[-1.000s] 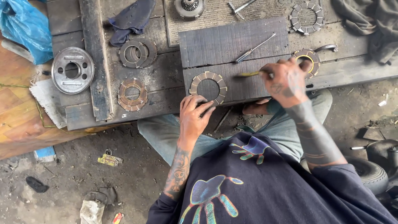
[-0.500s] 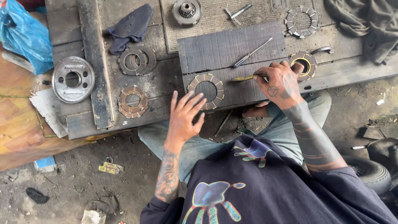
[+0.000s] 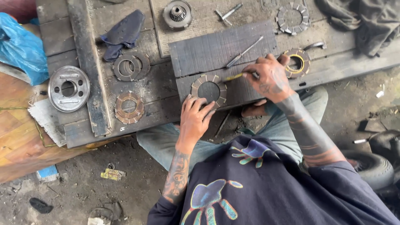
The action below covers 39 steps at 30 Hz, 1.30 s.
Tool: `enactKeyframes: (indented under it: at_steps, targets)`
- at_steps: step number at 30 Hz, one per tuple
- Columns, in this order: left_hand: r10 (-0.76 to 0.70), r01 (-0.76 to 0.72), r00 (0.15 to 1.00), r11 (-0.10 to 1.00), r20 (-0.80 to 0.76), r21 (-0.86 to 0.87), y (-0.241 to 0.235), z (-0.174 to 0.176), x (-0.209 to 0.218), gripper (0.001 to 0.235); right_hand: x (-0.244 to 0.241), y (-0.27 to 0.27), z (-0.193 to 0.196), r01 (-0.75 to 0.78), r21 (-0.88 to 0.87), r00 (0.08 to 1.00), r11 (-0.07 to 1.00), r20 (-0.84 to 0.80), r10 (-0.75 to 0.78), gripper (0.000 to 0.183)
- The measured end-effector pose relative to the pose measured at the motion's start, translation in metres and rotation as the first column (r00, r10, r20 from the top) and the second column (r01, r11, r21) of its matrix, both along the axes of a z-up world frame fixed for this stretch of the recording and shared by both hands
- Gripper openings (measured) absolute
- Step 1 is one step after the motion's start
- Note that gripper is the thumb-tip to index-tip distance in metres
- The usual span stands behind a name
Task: Cleaning motorcycle clutch plates using a brush and a screwdriver on a low workbench.
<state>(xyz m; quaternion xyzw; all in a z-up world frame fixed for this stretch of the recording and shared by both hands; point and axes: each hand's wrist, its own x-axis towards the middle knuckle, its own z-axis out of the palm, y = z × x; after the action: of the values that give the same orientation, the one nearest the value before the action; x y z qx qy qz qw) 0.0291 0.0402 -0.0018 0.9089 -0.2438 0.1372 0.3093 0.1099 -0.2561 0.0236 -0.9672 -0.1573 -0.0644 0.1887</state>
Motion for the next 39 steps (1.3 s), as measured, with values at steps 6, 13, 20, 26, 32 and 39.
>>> enactKeyframes:
  at_steps: [6, 13, 20, 26, 32, 39]
  targets:
    - [-0.024, 0.024, 1.0, 1.0, -0.004, -0.008, 0.003, -0.015, 0.002, 0.022, 0.008, 0.007, 0.041, -0.116, -0.07, 0.993, 0.991, -0.006, 0.116, 0.01]
    - [-0.023, 0.021, 0.999, 0.999, -0.038, -0.043, 0.003, -0.015, 0.001, 0.022, 0.017, -0.009, 0.016, -0.137, -0.102, 0.99, 0.985, 0.017, 0.139, 0.012]
    - [-0.032, 0.03, 0.996, 0.999, -0.087, -0.026, 0.001, -0.008, 0.003, 0.021, 0.012, 0.027, 0.016, -0.209, -0.156, 0.972, 0.966, 0.071, 0.222, 0.01]
    - [-0.02, 0.014, 0.993, 0.998, -0.117, -0.053, 0.005, -0.008, 0.002, 0.023, 0.019, 0.008, 0.016, -0.165, -0.159, 0.983, 0.973, 0.051, 0.175, 0.009]
    - [-0.023, 0.02, 0.992, 0.999, -0.122, -0.027, 0.004, -0.011, 0.001, 0.023, 0.018, 0.006, -0.002, -0.135, -0.181, 0.987, 0.974, 0.061, 0.149, 0.01]
    - [-0.034, 0.033, 0.991, 0.999, -0.127, -0.009, 0.004, -0.007, 0.001, 0.023, 0.02, -0.017, 0.004, -0.104, -0.175, 0.994, 0.979, 0.021, 0.11, 0.012]
